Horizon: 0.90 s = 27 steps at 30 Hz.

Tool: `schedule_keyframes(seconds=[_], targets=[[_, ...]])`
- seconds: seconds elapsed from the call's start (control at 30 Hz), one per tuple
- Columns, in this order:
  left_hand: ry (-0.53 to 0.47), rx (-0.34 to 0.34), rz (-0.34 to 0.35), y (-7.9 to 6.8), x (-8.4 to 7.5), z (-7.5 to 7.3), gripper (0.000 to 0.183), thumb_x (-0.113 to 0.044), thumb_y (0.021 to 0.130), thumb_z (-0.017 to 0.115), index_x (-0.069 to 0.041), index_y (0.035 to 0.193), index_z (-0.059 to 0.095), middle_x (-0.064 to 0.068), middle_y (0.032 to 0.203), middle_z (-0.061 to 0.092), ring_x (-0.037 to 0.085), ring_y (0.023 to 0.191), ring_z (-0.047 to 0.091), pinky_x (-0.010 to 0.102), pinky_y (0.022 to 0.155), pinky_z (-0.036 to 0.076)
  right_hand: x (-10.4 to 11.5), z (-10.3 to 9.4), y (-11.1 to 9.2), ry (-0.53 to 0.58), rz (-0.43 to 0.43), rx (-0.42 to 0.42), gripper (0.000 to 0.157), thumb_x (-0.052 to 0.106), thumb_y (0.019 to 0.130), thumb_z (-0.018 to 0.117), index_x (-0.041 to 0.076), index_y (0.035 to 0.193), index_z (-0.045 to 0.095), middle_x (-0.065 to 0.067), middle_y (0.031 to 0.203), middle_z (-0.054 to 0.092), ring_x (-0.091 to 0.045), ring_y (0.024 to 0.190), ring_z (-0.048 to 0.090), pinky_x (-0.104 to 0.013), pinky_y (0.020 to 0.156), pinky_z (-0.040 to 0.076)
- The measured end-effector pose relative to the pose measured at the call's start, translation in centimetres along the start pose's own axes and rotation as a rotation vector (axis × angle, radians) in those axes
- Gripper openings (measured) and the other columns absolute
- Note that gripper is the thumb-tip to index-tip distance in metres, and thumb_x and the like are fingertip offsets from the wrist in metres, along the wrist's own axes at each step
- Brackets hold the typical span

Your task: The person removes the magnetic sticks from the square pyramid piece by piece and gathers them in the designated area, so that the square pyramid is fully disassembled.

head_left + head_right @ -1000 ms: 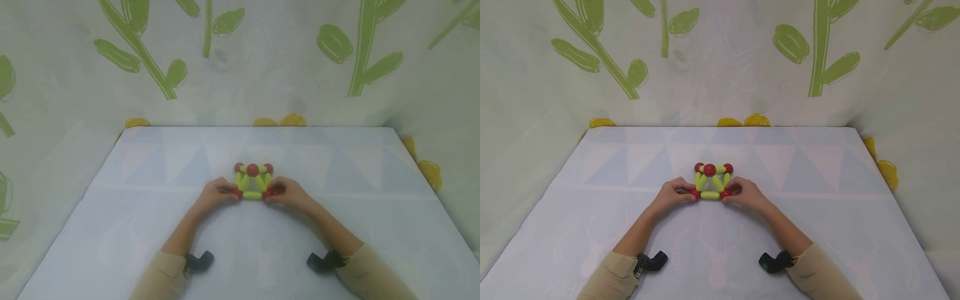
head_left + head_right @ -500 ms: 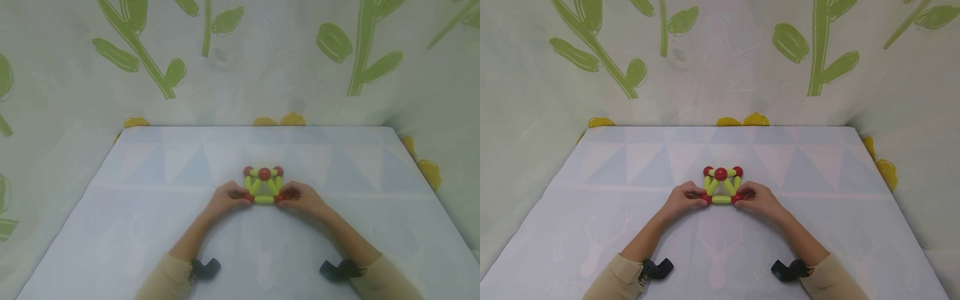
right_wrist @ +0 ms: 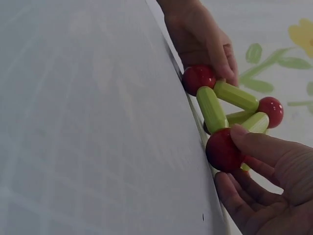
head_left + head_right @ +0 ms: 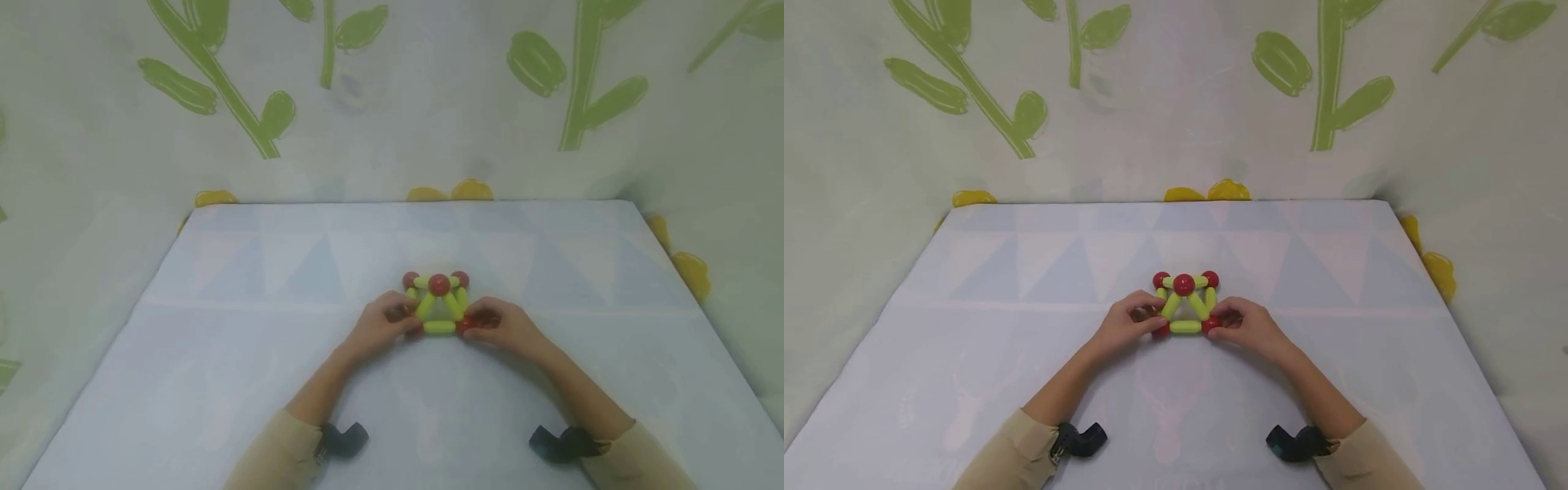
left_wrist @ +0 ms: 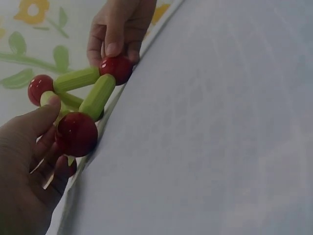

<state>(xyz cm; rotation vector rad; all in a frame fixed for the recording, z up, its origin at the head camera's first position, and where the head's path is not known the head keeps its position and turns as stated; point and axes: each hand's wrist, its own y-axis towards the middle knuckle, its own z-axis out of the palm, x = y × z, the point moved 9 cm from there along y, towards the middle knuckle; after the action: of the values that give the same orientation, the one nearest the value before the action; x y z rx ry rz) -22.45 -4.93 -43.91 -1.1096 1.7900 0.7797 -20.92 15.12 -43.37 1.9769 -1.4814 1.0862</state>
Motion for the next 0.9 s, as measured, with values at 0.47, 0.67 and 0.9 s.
schedule_keyframes(seconds=[0.47,0.67,0.9], targets=[[-0.037,-0.031,0.064,1.2,-0.9,0.6,0.034,-0.018,0.086,0.069,-0.013,0.119,0.063,0.0,0.111,0.064,0.015,0.098,0.058,0.027,0.083,0.051,4.8,-2.1,2.0,0.13,-0.044,-0.241,0.042,0.025,0.082,0.074,0.01,0.119,0.06,-0.007,0.113,0.063,-0.021,0.094,0.06,-0.027,0.079,0.052],[-0.044,-0.021,0.037,1.0,-0.6,0.6,0.035,-0.022,0.087,0.068,-0.019,0.121,0.063,-0.004,0.109,0.066,0.012,0.094,0.06,0.026,0.079,0.052,5.9,-1.2,3.0,0.06,-0.046,-0.224,0.047,0.026,0.08,0.076,0.014,0.123,0.059,-0.004,0.116,0.063,-0.02,0.093,0.061,-0.034,0.08,0.053],[-0.097,-0.025,0.004,1.1,-0.5,0.4,0.033,-0.017,0.084,0.07,-0.015,0.117,0.065,0.001,0.104,0.067,0.013,0.095,0.061,0.026,0.08,0.052,5.7,-0.9,3.5,0.036,-0.08,-0.23,0.046,0.026,0.079,0.076,0.015,0.121,0.06,-0.003,0.115,0.064,-0.019,0.096,0.061,-0.037,0.083,0.053]])
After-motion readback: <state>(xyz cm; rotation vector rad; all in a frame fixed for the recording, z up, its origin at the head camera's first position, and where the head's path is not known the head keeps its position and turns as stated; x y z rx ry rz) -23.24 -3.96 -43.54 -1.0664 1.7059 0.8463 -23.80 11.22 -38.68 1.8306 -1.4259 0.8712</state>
